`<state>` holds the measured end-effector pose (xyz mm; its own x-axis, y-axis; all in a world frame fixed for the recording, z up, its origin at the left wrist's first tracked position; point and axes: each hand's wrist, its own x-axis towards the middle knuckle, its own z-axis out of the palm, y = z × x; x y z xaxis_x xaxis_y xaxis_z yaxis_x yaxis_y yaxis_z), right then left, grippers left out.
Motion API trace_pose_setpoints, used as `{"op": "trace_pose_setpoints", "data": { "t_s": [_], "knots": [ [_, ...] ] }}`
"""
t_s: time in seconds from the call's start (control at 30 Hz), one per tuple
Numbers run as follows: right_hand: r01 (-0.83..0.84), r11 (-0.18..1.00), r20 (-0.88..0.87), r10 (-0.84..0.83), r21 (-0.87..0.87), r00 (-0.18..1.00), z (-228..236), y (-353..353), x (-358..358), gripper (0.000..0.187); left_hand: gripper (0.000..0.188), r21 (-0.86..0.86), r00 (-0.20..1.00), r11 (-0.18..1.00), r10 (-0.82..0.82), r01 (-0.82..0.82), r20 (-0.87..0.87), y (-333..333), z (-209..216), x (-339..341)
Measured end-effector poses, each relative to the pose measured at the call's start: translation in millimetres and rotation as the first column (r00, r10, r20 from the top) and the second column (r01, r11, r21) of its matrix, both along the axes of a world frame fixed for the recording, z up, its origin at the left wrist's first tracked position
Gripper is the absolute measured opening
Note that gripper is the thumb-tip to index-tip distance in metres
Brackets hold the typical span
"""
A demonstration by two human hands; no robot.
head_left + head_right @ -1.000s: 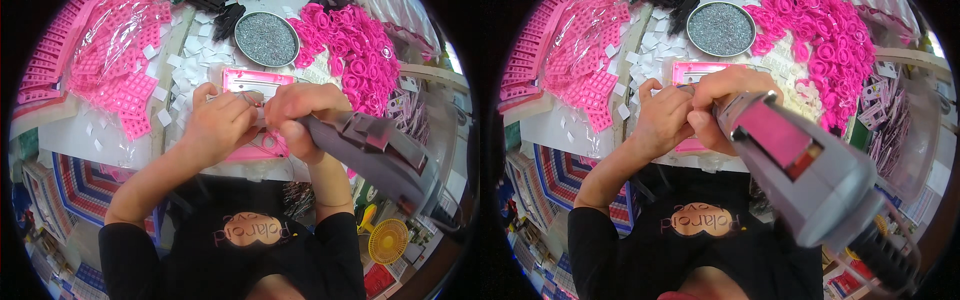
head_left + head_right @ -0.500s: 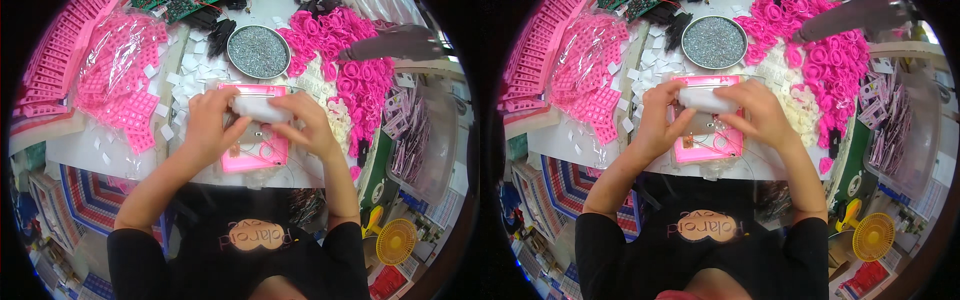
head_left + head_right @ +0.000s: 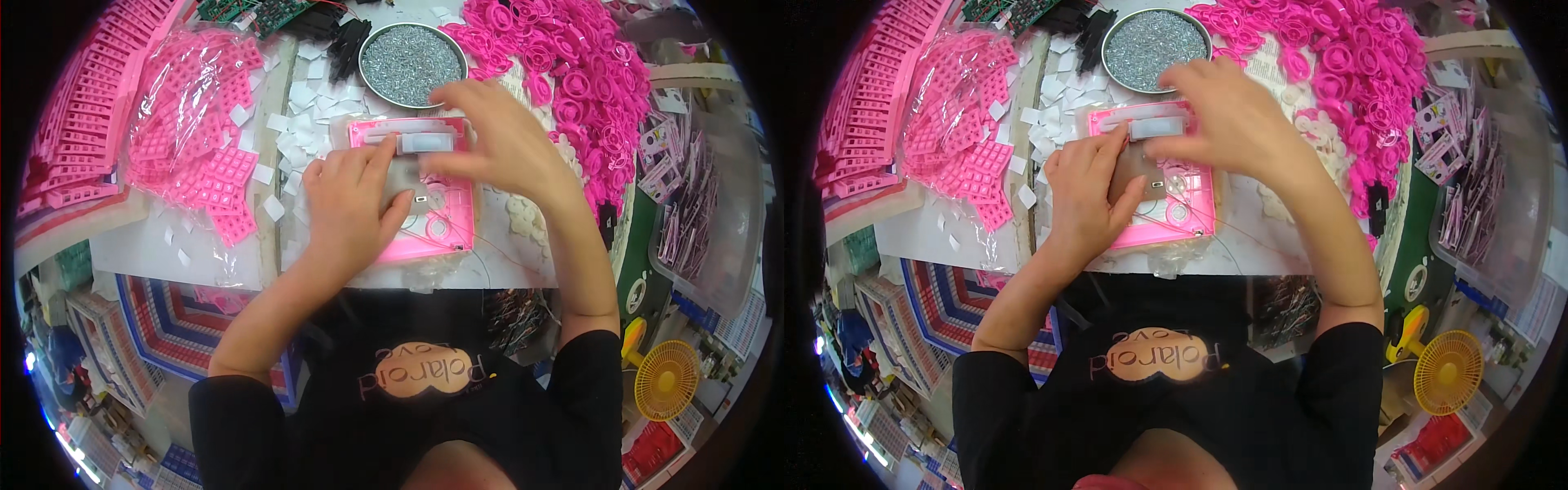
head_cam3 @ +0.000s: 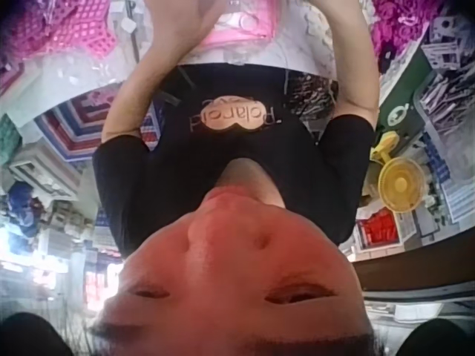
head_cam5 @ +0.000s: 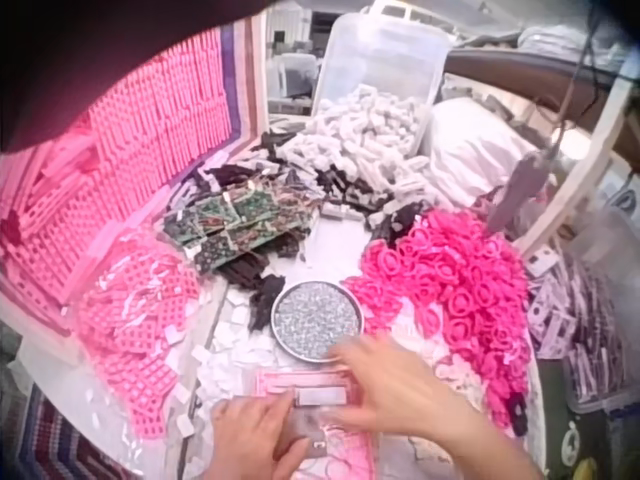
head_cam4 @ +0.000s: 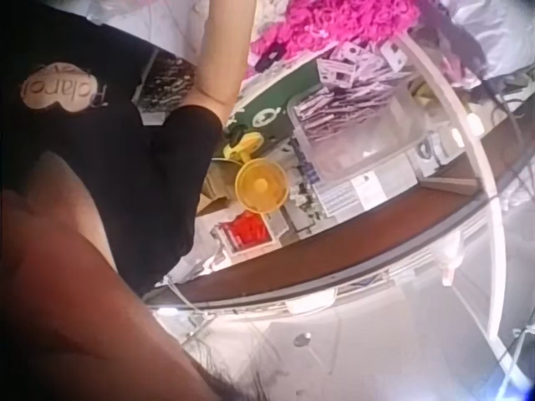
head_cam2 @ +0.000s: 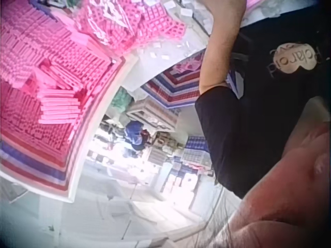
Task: Assembling a toy piggy bank by gluing in electronic components and wires.
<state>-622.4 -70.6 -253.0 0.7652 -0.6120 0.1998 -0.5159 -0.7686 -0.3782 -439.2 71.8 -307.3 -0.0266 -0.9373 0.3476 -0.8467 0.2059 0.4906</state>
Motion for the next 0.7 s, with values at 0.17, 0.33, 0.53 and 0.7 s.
{"op": "trace_pose_setpoints", "data": {
  "t_s": [0.17, 0.33, 0.53, 0.7],
  "knots": [
    [-0.124, 0.980, 0.204, 0.155, -0.157, 0.967, -34, 10, -8, 0.039, 0.069, 0.059, 0.999, 0.998, -0.015, 0.013, 0.032, 2, 6, -2],
    [-0.041, 0.996, 0.182, 0.055, -0.079, 0.982, -41, 17, -8, 0.035, 0.071, 0.115, 0.999, 0.993, 0.000, -0.004, 0.040, 2, 10, -4],
    [-0.119, 0.993, 0.155, 0.114, 0.023, 0.981, -27, -5, -16, 0.033, 0.039, 0.200, 0.978, 0.958, -0.197, 0.207, -0.068, -43, 28, 30],
    [-0.118, 0.987, 0.244, 0.088, 0.111, 0.966, -53, -10, -20, 0.035, 0.033, 0.106, 0.916, 0.993, -0.083, 0.045, 0.393, -147, 11, 38]
  ]
}}
